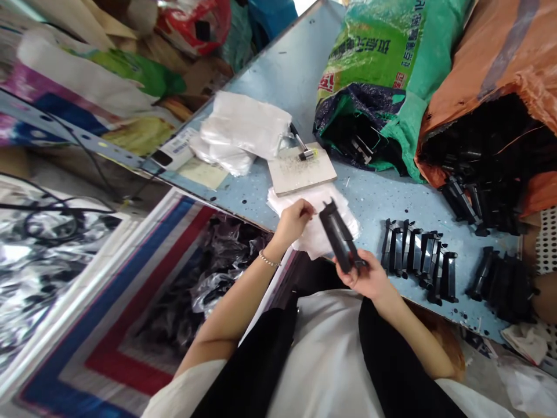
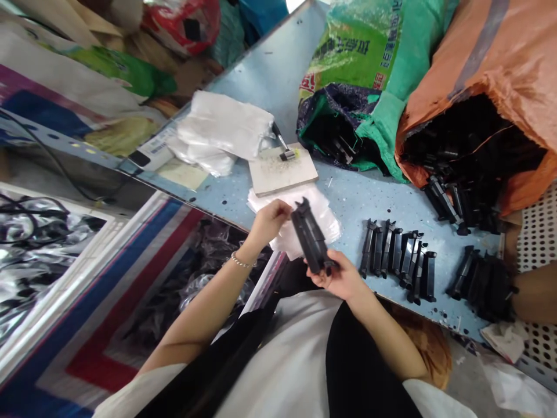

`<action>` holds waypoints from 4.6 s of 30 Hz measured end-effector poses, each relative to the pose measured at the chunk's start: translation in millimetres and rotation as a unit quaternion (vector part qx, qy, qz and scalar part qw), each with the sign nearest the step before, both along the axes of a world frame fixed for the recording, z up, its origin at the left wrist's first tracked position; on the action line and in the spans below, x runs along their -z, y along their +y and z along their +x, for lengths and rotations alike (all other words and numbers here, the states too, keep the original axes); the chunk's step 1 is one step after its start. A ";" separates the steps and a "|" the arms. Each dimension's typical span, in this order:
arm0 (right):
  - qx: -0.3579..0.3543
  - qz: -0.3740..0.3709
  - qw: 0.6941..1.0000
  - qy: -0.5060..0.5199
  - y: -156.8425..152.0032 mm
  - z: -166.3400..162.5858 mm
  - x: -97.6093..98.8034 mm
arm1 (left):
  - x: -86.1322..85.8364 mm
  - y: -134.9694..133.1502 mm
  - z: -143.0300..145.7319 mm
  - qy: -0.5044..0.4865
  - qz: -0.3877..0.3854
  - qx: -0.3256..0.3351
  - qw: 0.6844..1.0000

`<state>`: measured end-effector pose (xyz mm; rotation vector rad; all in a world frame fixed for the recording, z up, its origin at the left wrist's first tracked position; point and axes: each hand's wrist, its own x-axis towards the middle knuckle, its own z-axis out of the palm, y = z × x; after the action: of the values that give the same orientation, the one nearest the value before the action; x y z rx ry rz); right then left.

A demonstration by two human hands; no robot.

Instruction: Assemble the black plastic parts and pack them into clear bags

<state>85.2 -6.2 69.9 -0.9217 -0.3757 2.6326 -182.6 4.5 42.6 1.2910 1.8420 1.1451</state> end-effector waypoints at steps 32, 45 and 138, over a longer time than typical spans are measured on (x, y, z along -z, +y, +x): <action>-0.192 0.758 0.379 -0.494 25.9 58.7 6.3 | 30.6 -265.5 -150.2 0.340 -0.208 -0.081 0.913; -0.164 0.609 0.503 -0.590 17.7 80.4 -7.2 | -3.7 -16.7 47.0 0.272 0.028 0.113 0.955; -0.100 0.153 0.978 -0.099 13.3 9.2 -6.1 | -13.9 3.7 5.9 -0.206 -0.086 0.023 0.975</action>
<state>94.4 7.1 76.0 -1.0892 -0.9390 2.5575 -176.7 8.3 56.5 0.9122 1.5564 1.1054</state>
